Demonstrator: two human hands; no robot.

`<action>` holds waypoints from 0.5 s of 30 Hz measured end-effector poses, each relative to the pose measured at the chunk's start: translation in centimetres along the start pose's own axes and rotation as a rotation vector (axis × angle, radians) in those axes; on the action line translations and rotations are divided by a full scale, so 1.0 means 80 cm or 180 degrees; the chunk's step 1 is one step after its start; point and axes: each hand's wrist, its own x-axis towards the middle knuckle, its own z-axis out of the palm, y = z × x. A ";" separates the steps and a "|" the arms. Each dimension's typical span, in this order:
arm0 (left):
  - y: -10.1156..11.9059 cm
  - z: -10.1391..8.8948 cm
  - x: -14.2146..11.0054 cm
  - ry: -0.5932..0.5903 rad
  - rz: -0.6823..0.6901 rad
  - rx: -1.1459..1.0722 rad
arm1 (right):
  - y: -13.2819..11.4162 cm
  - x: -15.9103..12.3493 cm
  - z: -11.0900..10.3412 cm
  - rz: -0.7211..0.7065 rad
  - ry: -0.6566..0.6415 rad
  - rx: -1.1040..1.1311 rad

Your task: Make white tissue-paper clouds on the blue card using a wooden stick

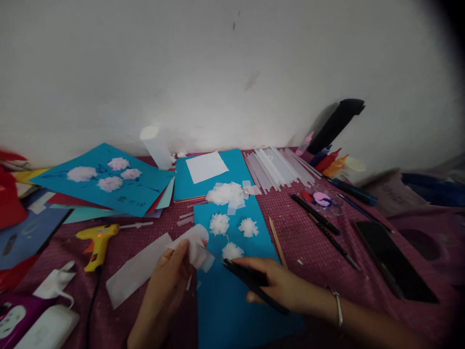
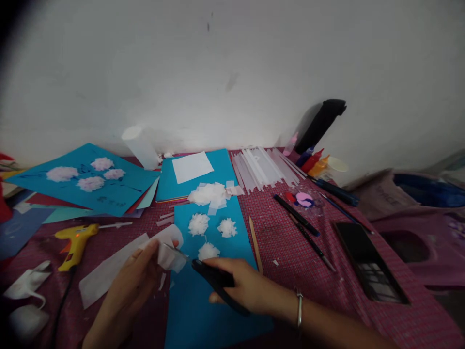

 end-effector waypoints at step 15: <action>-0.017 0.015 -0.004 0.0048 0.0230 -0.0534 | 0.001 -0.003 0.000 0.0236 -0.0252 0.0405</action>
